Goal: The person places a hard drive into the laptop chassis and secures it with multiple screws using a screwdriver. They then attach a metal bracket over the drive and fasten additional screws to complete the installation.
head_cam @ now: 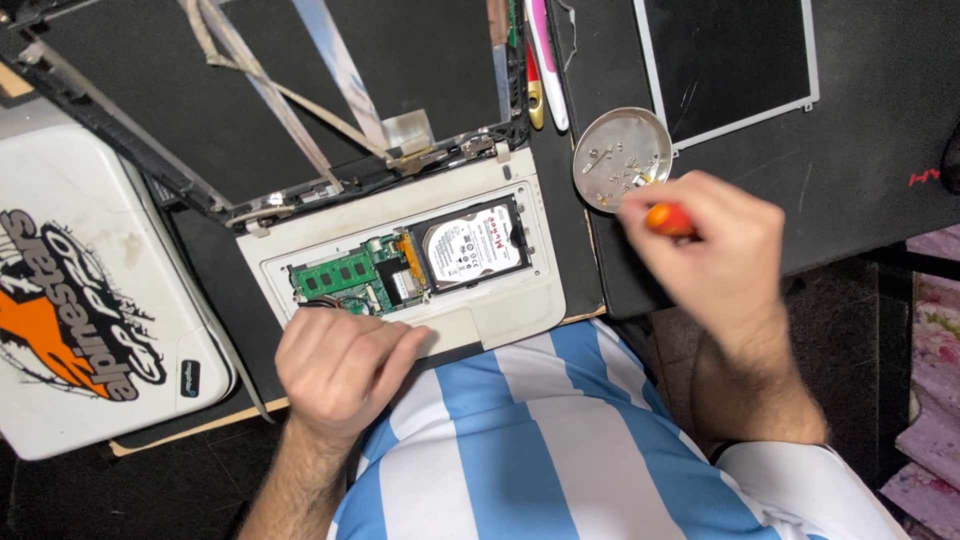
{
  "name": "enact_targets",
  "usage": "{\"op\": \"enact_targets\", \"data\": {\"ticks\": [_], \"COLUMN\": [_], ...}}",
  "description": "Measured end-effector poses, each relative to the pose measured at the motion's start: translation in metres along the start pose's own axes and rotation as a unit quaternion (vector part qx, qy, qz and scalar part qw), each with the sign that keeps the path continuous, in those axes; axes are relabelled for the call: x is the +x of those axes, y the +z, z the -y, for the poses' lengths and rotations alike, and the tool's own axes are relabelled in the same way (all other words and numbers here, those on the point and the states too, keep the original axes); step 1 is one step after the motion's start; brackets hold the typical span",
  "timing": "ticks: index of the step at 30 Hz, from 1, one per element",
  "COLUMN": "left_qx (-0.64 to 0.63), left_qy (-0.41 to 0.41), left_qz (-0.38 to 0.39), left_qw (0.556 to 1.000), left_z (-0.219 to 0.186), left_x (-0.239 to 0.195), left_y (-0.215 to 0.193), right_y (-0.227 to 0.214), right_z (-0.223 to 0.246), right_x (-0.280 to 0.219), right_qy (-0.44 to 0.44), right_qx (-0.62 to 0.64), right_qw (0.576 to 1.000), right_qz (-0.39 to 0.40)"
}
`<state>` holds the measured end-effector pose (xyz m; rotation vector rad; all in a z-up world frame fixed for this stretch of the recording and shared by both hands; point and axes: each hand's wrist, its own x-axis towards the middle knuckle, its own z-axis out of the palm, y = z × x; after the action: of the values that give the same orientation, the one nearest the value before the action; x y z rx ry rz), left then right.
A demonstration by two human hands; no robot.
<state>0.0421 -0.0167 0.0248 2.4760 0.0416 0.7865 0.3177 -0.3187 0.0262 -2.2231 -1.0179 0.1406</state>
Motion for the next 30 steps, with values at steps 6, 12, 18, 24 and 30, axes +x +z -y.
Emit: {"op": "enact_targets", "data": {"ticks": [6,12,18,24,30], "left_qx": [0.041,0.019,-0.035,-0.04,0.081], "left_qy": [-0.019,-0.038,-0.073,-0.116,-0.049], "left_qz": [0.065,0.081,0.066,0.049,0.076], "left_qw": [0.997,0.996,0.995,0.991,0.993], "left_z": [0.003,0.004,0.005,0.01,0.024], "left_x": [0.001,0.003,0.007,0.01,0.004], "left_y": [-0.004,-0.004,-0.005,-0.014,-0.011], "right_y": [-0.003,-0.01,0.021,0.035,0.033], "right_z": [-0.028,-0.022,-0.053,-0.053,-0.043], "right_x": [0.014,0.014,-0.009,0.006,0.001], "right_qy": [-0.012,0.06,0.101,0.018,0.06], "right_qx": [-0.025,0.058,0.38,0.268,0.315], "right_qw": [0.999,0.995,0.894,0.914,0.907], "right_qz": [-0.026,-0.051,-0.215,-0.304,-0.273]}}
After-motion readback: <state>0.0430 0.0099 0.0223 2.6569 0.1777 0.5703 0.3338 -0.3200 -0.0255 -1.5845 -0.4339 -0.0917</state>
